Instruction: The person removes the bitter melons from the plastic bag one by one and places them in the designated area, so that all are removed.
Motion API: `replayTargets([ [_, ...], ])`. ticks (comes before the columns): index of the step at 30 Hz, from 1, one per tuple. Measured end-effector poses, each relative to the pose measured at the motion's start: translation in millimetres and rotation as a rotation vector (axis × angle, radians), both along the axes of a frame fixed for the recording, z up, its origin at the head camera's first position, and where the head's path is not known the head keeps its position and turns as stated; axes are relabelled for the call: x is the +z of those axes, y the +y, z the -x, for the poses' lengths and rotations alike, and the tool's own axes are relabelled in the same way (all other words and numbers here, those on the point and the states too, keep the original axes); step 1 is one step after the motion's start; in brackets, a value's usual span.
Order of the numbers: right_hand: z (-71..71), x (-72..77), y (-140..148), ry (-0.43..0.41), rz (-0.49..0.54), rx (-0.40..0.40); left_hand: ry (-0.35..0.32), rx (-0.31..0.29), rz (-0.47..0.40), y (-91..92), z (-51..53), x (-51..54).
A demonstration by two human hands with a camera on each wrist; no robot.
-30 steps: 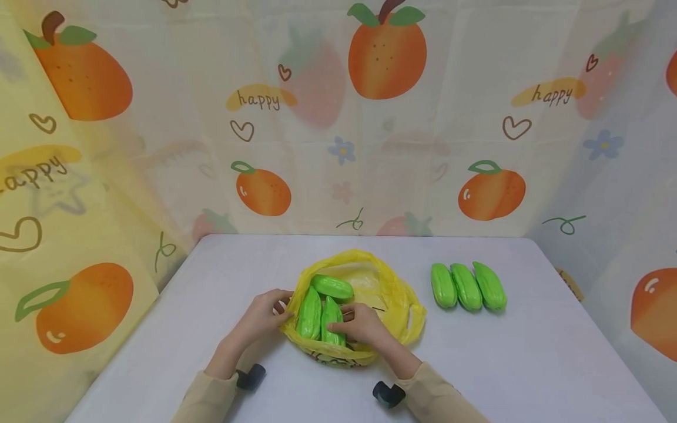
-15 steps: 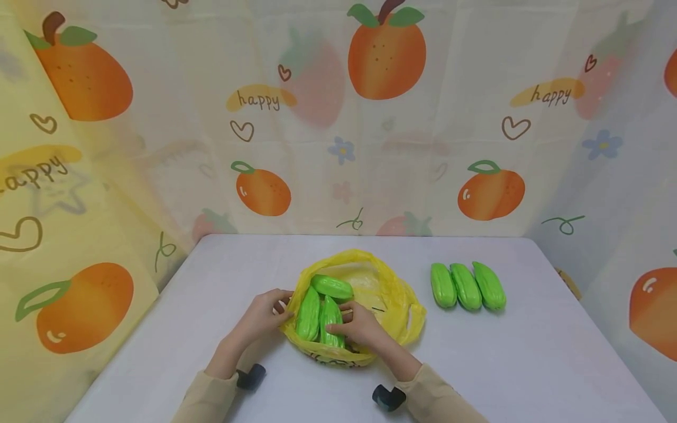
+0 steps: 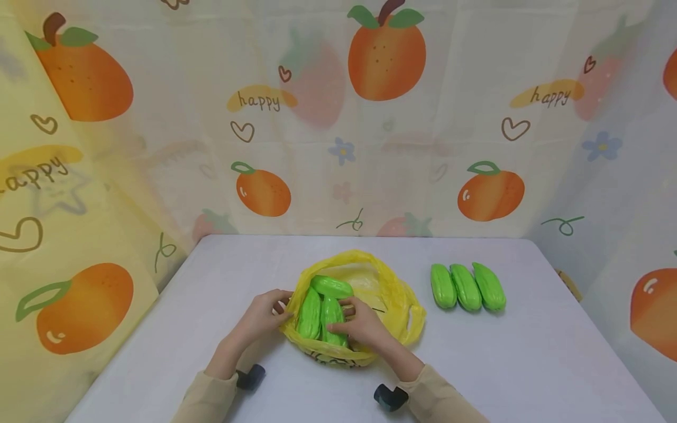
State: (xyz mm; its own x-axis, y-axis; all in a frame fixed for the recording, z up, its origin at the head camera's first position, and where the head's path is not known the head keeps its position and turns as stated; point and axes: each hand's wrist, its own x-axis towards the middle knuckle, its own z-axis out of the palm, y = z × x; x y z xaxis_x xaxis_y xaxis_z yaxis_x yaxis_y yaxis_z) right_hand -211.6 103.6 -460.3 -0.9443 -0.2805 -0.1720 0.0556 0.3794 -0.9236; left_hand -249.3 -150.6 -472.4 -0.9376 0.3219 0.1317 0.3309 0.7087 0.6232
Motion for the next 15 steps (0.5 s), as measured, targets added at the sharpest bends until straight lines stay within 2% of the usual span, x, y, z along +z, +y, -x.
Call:
replayTargets([
  [8,3.6,1.8,5.2,0.022,0.015,-0.041,0.006,0.003,0.009,-0.9,0.5,-0.9],
  [15,6.9,8.7,13.6,0.0,0.033,-0.097,0.01,-0.003,0.009,-0.4,0.1,-0.1],
])
